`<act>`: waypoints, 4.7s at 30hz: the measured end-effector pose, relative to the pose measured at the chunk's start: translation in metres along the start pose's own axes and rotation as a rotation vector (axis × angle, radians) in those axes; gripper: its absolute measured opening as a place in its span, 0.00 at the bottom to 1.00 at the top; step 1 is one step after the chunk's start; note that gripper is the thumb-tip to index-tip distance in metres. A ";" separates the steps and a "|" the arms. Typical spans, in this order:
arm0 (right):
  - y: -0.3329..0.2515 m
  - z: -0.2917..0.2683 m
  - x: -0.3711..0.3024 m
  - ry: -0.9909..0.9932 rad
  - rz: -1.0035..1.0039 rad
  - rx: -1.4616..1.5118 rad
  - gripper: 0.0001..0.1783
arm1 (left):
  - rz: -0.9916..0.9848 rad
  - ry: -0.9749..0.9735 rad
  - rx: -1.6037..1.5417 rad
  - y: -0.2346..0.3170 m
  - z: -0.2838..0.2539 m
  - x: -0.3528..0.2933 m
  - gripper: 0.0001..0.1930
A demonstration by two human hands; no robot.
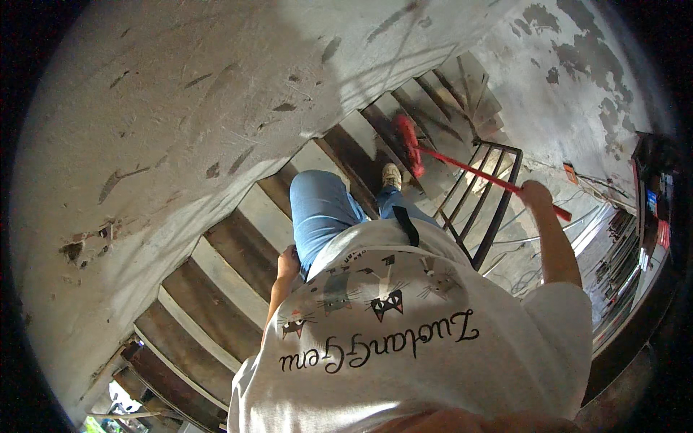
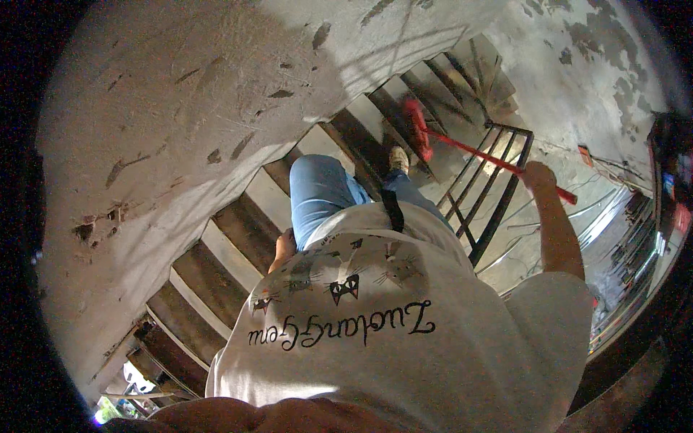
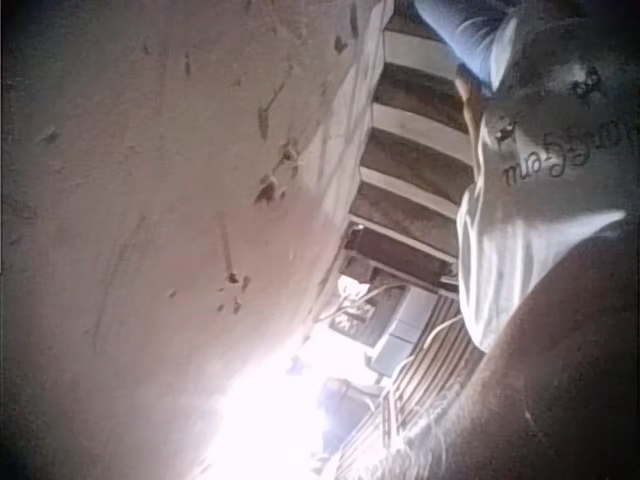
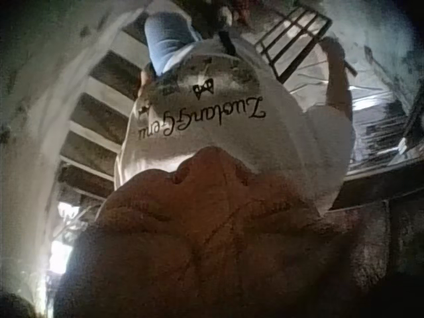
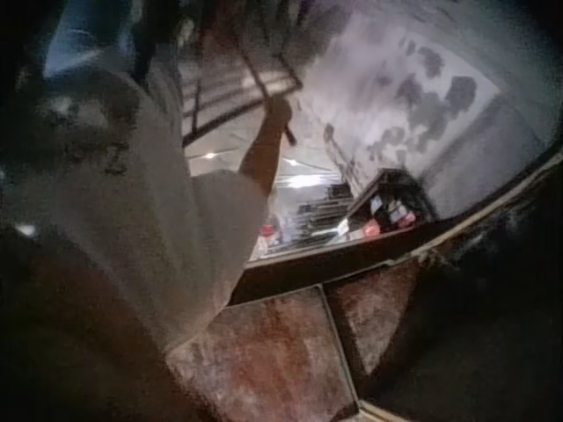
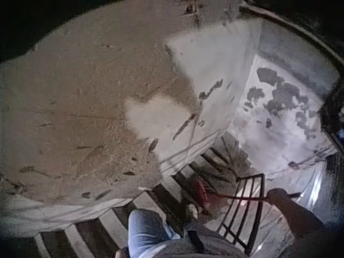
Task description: The person sweeps a concrete spiral staircase using a red broom, moving downward step by step. They occasionally pause to touch the ceiling or face area while continuing to sweep the stairs.
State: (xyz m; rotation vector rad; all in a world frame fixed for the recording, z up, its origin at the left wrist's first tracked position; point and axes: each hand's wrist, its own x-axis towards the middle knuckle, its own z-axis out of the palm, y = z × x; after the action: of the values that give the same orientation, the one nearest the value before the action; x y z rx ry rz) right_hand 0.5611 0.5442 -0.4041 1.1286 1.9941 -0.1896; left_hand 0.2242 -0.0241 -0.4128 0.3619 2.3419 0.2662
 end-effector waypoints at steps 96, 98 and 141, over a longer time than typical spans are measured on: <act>-0.166 0.132 -0.130 -0.351 0.429 2.041 0.08 | 0.388 -0.459 -0.078 0.121 -0.069 0.255 0.13; -0.195 0.141 -0.085 -0.381 0.507 2.162 0.09 | 0.480 -0.463 0.005 0.134 -0.076 0.258 0.13; -0.191 0.050 -0.027 -1.275 0.185 3.349 0.11 | 0.441 -0.480 -0.050 0.179 -0.070 0.257 0.13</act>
State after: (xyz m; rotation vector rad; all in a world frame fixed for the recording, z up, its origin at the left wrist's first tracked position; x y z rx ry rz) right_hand 0.4503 0.3901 -0.4648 -0.7932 1.1277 2.3185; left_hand 0.0309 0.2238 -0.4764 0.8217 1.7647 0.3968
